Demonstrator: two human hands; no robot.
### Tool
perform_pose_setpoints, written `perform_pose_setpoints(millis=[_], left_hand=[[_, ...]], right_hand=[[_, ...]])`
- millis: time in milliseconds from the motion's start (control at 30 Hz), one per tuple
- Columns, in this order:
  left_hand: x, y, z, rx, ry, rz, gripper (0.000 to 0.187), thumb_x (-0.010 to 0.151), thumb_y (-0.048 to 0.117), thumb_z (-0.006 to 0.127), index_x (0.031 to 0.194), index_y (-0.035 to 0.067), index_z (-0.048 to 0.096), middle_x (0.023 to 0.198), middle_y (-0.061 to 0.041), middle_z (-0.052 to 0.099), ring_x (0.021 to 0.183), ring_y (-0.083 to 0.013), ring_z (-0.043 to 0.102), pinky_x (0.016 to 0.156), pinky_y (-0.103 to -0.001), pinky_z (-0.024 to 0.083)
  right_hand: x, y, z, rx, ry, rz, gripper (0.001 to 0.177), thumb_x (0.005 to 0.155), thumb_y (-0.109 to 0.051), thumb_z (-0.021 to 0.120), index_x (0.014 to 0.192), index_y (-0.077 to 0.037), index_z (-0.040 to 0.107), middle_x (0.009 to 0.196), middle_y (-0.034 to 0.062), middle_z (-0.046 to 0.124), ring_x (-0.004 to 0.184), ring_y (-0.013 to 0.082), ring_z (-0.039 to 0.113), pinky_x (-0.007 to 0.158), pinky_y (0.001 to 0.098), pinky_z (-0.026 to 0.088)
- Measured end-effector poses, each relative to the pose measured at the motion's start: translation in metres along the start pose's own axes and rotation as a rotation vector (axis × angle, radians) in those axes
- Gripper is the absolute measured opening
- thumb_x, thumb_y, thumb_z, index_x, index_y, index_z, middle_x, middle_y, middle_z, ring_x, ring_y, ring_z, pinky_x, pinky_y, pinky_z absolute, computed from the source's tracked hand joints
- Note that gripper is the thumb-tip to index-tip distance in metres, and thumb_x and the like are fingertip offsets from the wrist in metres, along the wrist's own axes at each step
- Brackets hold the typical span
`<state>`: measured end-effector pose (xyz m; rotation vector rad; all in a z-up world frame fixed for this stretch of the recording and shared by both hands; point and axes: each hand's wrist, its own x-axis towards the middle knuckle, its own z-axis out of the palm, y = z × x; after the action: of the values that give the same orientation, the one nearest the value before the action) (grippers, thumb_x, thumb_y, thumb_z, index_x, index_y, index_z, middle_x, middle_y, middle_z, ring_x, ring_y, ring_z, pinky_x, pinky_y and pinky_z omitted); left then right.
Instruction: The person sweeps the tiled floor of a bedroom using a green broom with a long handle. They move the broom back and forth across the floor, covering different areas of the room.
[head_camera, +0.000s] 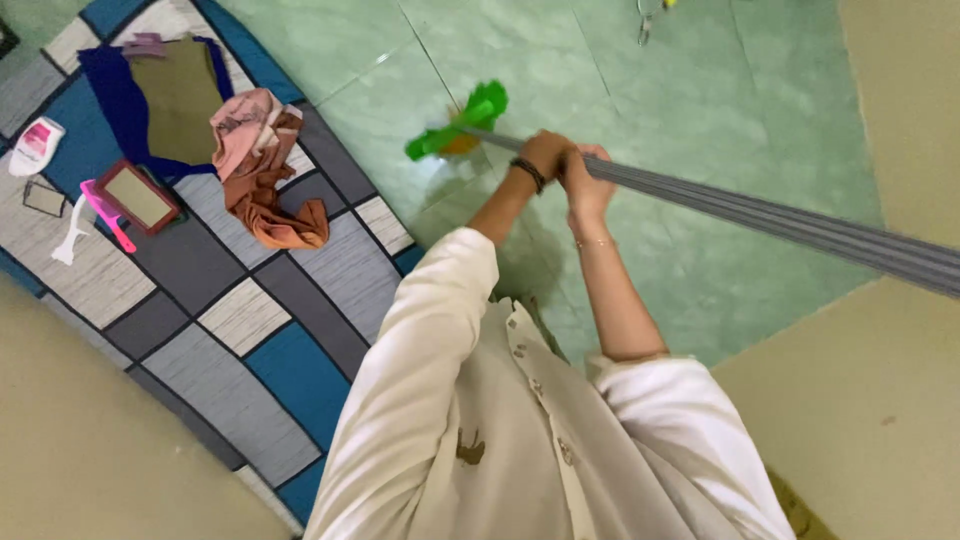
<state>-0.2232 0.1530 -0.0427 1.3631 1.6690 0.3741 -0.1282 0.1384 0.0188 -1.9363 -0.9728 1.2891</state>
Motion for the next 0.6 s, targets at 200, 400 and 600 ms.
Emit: perform_pose_setpoints(millis=[200,400,600], left_hand=[[-0.022,0.018,0.014,0.039,0.011,-0.083,0.015,0.083,0.013,0.067,0.092,0.012,0.079,0.086,-0.012,0.077,0.093,-0.0387,0.076,0.080,-0.051,0.065],[-0.004,-0.058,-0.037,0.143,0.217,-0.116,0.012,0.082,0.007,0.069,0.091,0.009,0.077,0.085,-0.014,0.076,0.090,-0.0386,0.076,0.076,-0.048,0.065],[0.039,-0.059,-0.041,0.267,0.333,-0.076,0.012,0.084,0.015,0.070,0.089,0.006,0.076,0.083,-0.015,0.074,0.093,-0.0381,0.076,0.075,-0.049,0.066]], right_hand=[[-0.044,-0.029,-0.022,-0.001,0.041,-0.056,0.007,0.082,-0.024,0.075,0.084,-0.019,0.079,0.076,0.0093,0.069,0.067,0.0172,0.064,0.057,0.0316,0.058],[0.001,0.027,0.065,0.203,-0.185,-0.152,0.010,0.092,-0.020,0.075,0.095,-0.011,0.077,0.089,0.0167,0.074,0.084,0.0240,0.071,0.070,0.0394,0.059],[0.000,-0.043,0.059,0.264,-0.203,-0.091,0.016,0.090,-0.028,0.078,0.096,-0.014,0.074,0.092,0.0123,0.075,0.088,0.0262,0.076,0.074,0.0465,0.064]])
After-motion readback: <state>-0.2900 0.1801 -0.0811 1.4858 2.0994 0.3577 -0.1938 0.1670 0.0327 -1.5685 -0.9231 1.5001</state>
